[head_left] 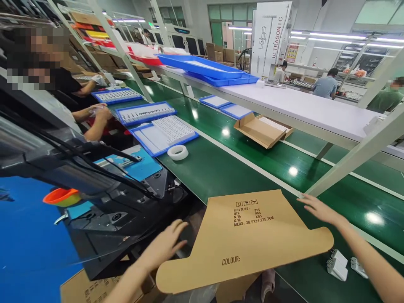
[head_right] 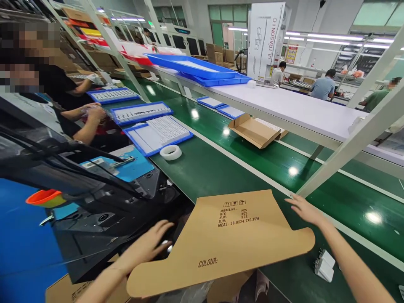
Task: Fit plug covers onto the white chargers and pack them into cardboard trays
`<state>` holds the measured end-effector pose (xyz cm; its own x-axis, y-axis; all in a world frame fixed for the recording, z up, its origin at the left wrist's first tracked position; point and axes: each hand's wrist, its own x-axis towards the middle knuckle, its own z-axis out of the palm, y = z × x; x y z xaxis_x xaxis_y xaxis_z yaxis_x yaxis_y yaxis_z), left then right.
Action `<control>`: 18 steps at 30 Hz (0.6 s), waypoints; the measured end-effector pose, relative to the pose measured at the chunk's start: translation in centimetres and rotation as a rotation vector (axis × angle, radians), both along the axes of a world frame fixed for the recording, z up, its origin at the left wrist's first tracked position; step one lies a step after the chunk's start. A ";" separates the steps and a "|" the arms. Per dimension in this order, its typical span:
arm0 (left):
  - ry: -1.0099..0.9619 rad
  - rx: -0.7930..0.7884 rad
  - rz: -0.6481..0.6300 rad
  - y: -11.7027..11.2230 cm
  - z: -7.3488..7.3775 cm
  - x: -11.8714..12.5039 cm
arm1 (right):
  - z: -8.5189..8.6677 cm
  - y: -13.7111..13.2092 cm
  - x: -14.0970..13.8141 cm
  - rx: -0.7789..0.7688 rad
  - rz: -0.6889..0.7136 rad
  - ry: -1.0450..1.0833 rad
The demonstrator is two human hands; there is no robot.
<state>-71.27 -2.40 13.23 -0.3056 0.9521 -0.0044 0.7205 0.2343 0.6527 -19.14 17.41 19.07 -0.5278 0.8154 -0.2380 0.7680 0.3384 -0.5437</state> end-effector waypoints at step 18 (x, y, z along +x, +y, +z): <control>0.068 -0.204 -0.331 4.1 -4.7 7.8 | -8.1 -1.3 -9.5 0.048 0.513 -0.127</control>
<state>-63.46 1.69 8.52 0.0120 0.9808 -0.1945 0.8187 0.1021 0.5650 -28.65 16.12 10.96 -0.8310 0.4715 -0.2951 0.5562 0.7102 -0.4315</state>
